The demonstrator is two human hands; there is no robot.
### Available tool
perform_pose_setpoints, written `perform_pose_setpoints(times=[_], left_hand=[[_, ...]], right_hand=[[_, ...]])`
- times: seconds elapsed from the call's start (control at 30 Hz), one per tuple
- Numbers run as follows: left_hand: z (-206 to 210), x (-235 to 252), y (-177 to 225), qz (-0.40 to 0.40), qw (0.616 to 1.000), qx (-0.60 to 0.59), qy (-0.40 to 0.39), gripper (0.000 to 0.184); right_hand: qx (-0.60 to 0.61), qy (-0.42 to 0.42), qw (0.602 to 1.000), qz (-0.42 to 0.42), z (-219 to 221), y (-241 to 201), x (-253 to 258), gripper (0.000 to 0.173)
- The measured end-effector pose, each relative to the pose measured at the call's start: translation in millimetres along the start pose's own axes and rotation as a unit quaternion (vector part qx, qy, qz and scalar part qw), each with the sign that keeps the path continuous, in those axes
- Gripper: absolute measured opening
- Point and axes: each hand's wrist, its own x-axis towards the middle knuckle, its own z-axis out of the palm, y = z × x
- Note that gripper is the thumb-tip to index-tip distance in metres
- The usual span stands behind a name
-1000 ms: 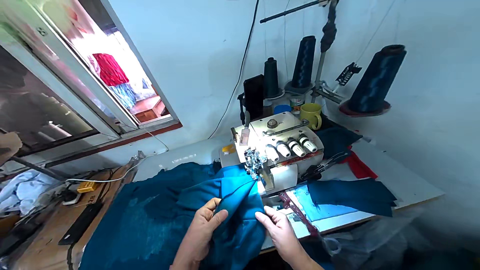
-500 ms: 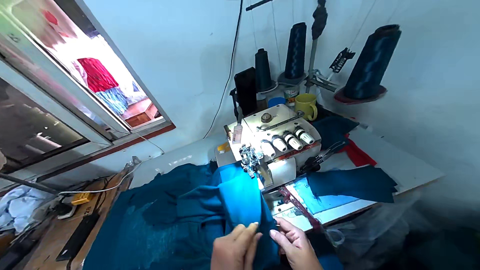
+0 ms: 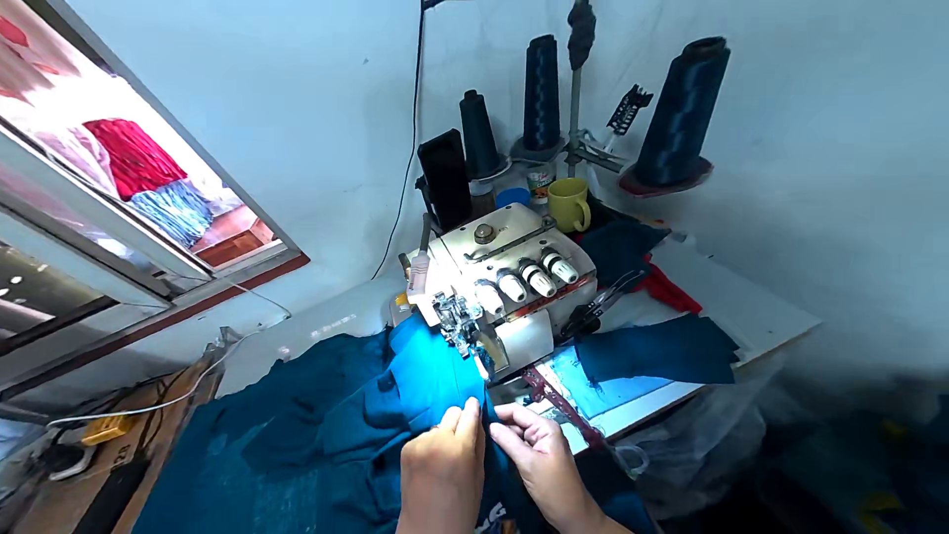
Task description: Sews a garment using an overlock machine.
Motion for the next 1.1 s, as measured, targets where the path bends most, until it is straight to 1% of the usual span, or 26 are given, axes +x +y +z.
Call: perform_pose_setpoints(times=[0.2,0.33,0.43,0.5,0.53,0.57,0.6,0.63,0.67,0.7,0.73,0.77,0.8,0.83,0.87,0.9,0.97,1.03,1.07,1.1], left_hand=[[0,10,11,-0.030,0.999,0.030,-0.025,0.022],[7,17,18,-0.050,0.997,0.043,-0.026,0.022],[15,16,14,-0.054,0.999,0.003,0.000,0.023],[11,8,7,-0.074,0.995,-0.069,0.023,0.026],[4,1,1,-0.101,0.988,-0.109,0.032,0.028],[-6,-8,-8,-0.138,0.982,-0.125,0.032,0.029],[-17,-19,-19,-0.185,0.976,-0.112,0.024,0.029],[-28,-32,-32,-0.242,0.966,-0.089,-0.003,0.030],[-37,-46,-47,-0.307,0.948,-0.076,-0.049,0.036],[-44,-61,-62,-0.369,0.920,-0.078,-0.106,0.047],[-47,-76,-76,-0.411,0.894,-0.082,-0.156,0.056],[-46,-91,-88,-0.427,0.879,-0.084,-0.193,0.053],[-42,-104,-97,-0.415,0.882,-0.095,-0.203,0.041],[-39,-115,-104,-0.398,0.888,-0.112,-0.199,0.028],[-40,-121,-109,-0.390,0.892,-0.142,-0.181,0.023],[-47,-120,-115,-0.391,0.892,-0.177,-0.145,0.022],[-72,-105,-135,-0.379,0.898,-0.224,-0.016,0.025],[-95,-82,-163,-0.331,0.909,-0.230,0.103,0.024],[-101,-67,-175,-0.306,0.916,-0.219,0.139,0.020],[-103,-53,-184,-0.290,0.926,-0.191,0.149,0.018]], right_hand=[[-0.025,0.023,0.999,-0.008,-2,1,-5,0.014],[-0.061,0.037,0.997,-0.012,-3,0,5,0.014],[-0.065,0.026,0.998,-0.008,-2,2,15,0.014],[-0.059,0.020,0.998,0.000,-2,2,18,0.014],[-0.054,0.019,0.998,0.004,-2,2,18,0.013],[-0.056,0.018,0.998,0.008,-3,2,18,0.013],[-0.061,0.016,0.998,0.009,-5,3,17,0.012],[-0.069,0.012,0.997,0.009,-7,3,16,0.012],[-0.075,0.004,0.997,0.011,-10,3,15,0.012],[-0.082,-0.007,0.997,0.011,-14,3,14,0.012],[-0.091,-0.021,0.996,0.012,-19,4,12,0.012],[-0.101,-0.039,0.994,0.013,-25,4,10,0.012],[-0.112,-0.059,0.992,0.015,-31,6,7,0.013],[-0.127,-0.084,0.988,0.021,-37,8,3,0.015],[-0.146,-0.110,0.983,0.030,-44,10,-2,0.018],[-0.166,-0.143,0.975,0.047,-50,10,-8,0.022],[-0.172,-0.225,0.954,0.103,-58,5,-18,0.022],[-0.131,-0.288,0.938,0.141,-55,-3,-27,0.017],[-0.110,-0.304,0.936,0.137,-50,-3,-31,0.017],[-0.096,-0.310,0.937,0.128,-43,-1,-35,0.017]])
